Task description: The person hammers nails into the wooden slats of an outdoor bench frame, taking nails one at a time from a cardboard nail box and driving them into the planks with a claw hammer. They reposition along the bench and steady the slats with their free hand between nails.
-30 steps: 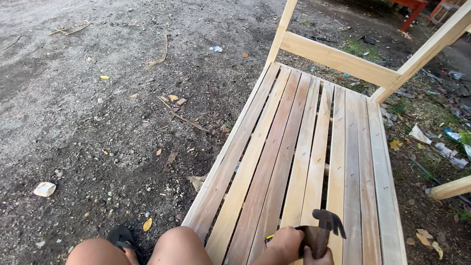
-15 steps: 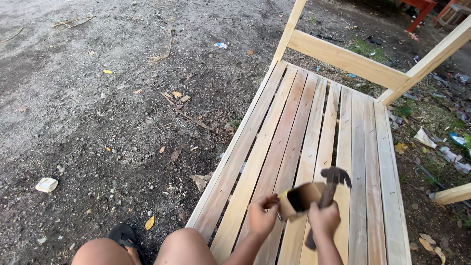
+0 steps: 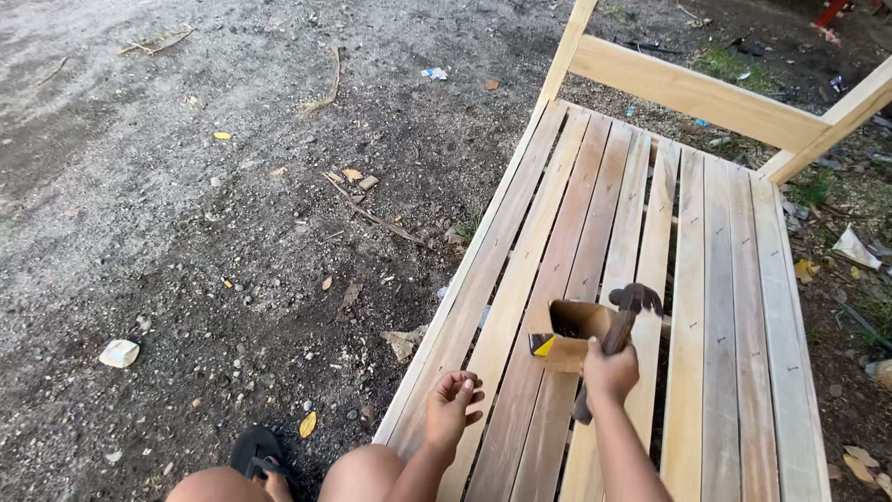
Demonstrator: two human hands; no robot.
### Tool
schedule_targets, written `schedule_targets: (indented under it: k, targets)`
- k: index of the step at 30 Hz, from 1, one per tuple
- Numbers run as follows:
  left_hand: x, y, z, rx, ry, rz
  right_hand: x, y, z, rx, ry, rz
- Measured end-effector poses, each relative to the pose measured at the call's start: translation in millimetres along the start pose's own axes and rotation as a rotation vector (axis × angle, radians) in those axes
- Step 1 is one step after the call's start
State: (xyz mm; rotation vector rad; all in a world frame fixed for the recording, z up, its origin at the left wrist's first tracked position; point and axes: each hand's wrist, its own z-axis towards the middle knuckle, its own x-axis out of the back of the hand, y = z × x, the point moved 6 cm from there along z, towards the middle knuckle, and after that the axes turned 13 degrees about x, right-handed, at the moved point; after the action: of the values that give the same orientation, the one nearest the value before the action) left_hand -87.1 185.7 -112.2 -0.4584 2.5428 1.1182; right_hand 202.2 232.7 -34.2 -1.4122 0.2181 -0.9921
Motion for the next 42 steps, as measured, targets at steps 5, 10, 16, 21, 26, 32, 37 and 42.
schedule_targets:
  k: [5,10,16,21,26,32,37,42]
  targets:
    - [16.1,-11.0,9.4,-0.031,0.259,0.002,14.3,26.8,-84.6,0.147,-0.052,0.267]
    - [41.7,-26.4,13.5,-0.065,0.392,0.098,5.4,56.9,-155.4,0.29,-0.28,-0.04]
    - [49.4,-14.4,9.0,-0.317,0.58,0.449,-28.2,79.1,-154.6,0.107,-0.475,-0.399]
    - [33.3,-4.8,2.0,-0.481,0.707,0.649,-35.9,81.2,-156.8,0.078,-0.503,-0.4]
    - [16.8,-12.3,9.6,-0.56,0.621,0.781,-33.2,81.8,-162.5,0.03,-0.516,-0.413]
    - [14.2,-27.8,34.0,-0.518,0.514,0.865,-30.2,74.3,-162.5,0.081,-0.472,-0.353]
    - [21.2,-37.1,41.0,-0.489,0.492,0.733,-29.6,77.1,-164.8,0.035,-0.51,-0.373]
    - [21.7,-33.9,35.9,-0.625,0.53,0.749,-28.1,76.9,-165.2,0.03,-0.498,-0.346]
